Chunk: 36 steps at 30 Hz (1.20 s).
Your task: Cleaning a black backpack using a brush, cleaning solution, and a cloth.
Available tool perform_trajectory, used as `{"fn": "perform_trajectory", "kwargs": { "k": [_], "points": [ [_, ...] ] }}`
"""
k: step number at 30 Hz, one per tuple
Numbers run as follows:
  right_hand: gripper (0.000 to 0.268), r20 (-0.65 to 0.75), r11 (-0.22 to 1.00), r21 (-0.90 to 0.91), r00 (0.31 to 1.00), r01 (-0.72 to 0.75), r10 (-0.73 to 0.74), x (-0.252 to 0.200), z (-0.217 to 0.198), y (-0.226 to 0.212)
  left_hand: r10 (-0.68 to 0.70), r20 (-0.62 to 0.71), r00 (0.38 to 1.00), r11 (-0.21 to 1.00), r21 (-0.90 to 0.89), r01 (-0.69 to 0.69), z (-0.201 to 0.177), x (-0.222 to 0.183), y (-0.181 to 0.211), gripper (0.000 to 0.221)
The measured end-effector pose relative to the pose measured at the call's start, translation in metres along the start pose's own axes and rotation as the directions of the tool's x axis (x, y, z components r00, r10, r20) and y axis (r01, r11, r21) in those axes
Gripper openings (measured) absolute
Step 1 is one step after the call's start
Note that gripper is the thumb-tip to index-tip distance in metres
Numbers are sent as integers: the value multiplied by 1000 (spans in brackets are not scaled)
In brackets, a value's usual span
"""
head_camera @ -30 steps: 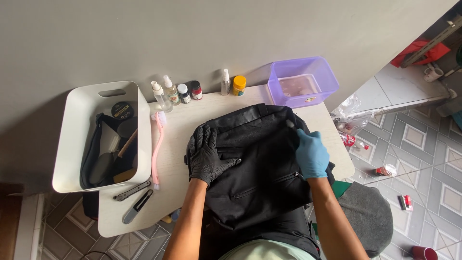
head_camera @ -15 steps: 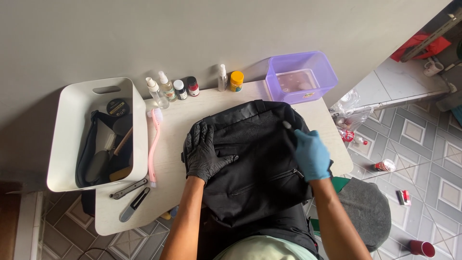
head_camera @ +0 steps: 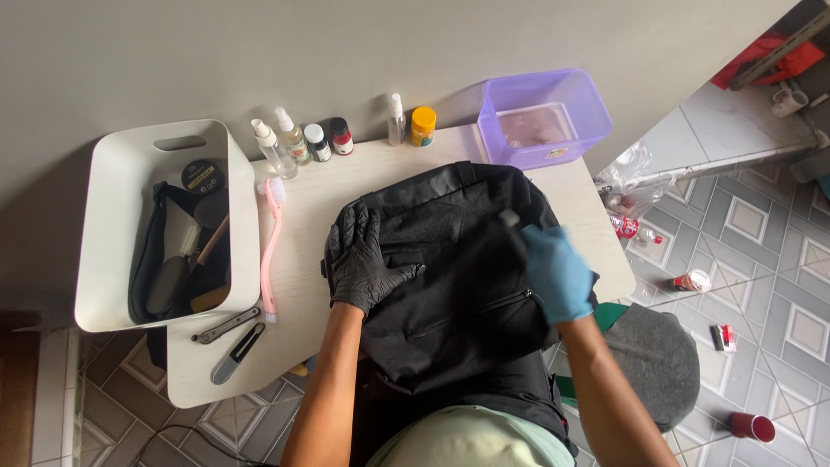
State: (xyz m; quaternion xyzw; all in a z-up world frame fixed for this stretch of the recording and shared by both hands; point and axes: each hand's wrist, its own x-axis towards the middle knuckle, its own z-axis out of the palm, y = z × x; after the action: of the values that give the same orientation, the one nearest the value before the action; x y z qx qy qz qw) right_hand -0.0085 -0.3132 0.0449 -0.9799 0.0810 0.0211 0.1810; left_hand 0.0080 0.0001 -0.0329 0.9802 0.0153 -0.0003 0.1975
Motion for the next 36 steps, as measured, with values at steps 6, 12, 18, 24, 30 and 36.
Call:
{"fn": "perform_trajectory", "kwargs": {
  "k": [6, 12, 18, 24, 30, 36],
  "points": [
    [32, 276, 952, 140, 913, 271, -300, -71, 14, -51, 19, -18, 1000, 994, 108, -17, 15, 5, -8, 145],
    [31, -87, 998, -18, 995, -56, 54, 33, 24, 43, -25, 27, 999, 999, 29, 24, -9, 0, 9, 142],
    [33, 201, 960, 88, 939, 266, -279, -48, 33, -49, -5, -30, 1000, 992, 124, 8, 26, 7, -13, 151],
    [24, 78, 967, -25, 965, 252, -250, 19, 6, -9, 32, -49, 998, 989, 144, -25, 8, -1, -2, 136],
    [24, -3, 990, 139, 1000, 14, -14, 20, -1, -28, 28, -66, 997, 986, 165, -17, 8, 2, -3, 142],
    [25, 155, 945, 94, 933, 314, -325, -11, 30, -49, 61, -239, 969, 978, 209, -11, -2, -9, 11, 151]
  ]
}}
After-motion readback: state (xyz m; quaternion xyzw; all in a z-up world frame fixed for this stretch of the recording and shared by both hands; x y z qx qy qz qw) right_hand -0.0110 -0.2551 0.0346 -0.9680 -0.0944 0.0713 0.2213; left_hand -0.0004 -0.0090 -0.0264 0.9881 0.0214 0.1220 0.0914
